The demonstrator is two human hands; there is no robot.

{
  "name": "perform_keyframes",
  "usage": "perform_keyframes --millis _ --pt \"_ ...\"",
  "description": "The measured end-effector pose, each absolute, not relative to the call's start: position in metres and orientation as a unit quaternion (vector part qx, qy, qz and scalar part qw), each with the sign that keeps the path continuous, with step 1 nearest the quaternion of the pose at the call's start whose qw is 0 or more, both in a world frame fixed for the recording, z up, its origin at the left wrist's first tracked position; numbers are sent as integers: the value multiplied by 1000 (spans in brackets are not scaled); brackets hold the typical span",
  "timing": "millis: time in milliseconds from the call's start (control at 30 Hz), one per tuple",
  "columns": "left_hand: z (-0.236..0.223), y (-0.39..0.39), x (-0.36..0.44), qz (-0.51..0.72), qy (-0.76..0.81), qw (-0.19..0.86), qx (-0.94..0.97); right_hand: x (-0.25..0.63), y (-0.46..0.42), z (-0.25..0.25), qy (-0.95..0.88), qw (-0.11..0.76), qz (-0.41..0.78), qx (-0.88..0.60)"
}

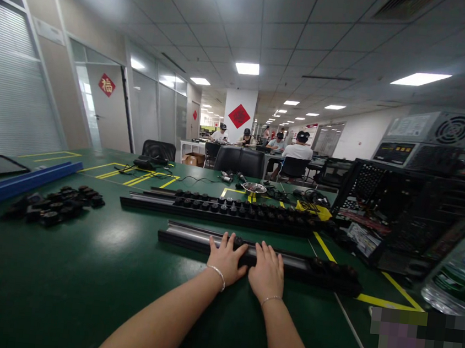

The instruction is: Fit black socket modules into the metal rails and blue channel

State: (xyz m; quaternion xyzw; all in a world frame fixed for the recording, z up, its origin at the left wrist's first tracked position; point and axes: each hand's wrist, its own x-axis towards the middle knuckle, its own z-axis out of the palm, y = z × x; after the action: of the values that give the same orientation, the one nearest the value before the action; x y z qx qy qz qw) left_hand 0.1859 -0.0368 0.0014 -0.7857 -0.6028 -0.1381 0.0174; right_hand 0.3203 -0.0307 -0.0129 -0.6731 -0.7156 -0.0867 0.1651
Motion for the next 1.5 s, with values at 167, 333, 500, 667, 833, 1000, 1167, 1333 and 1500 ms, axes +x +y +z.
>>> perform_keyframes --millis 167,333,500,667,833,1000,1167,1333,1500 --pt "1 -37 179 -140 -604 23 -784 321 -30 -14 -715 160 -93 -674" --pt "-2 -36 168 -152 -604 35 -781 321 -30 -14 -715 159 -95 -675" --pt "-5 -35 161 -161 -603 35 -781 322 -29 -14 -716 158 -97 -673" --pt "-6 -34 153 -167 -607 43 -776 322 -29 -15 -715 160 -100 -673" --pt "-6 -34 145 -163 -611 48 -773 321 -30 -15 -714 162 -103 -673" --pt "-4 -36 137 -158 -611 57 -774 321 -30 -15 -712 161 -97 -677" --pt "-1 -36 130 -160 -610 65 -774 321 -31 -13 -712 157 -91 -678" --pt "6 -35 126 -149 -613 69 -773 321 -31 -12 -712 152 -94 -679" --pt "11 -35 119 -139 -622 71 -767 321 -31 -11 -712 146 -89 -681"
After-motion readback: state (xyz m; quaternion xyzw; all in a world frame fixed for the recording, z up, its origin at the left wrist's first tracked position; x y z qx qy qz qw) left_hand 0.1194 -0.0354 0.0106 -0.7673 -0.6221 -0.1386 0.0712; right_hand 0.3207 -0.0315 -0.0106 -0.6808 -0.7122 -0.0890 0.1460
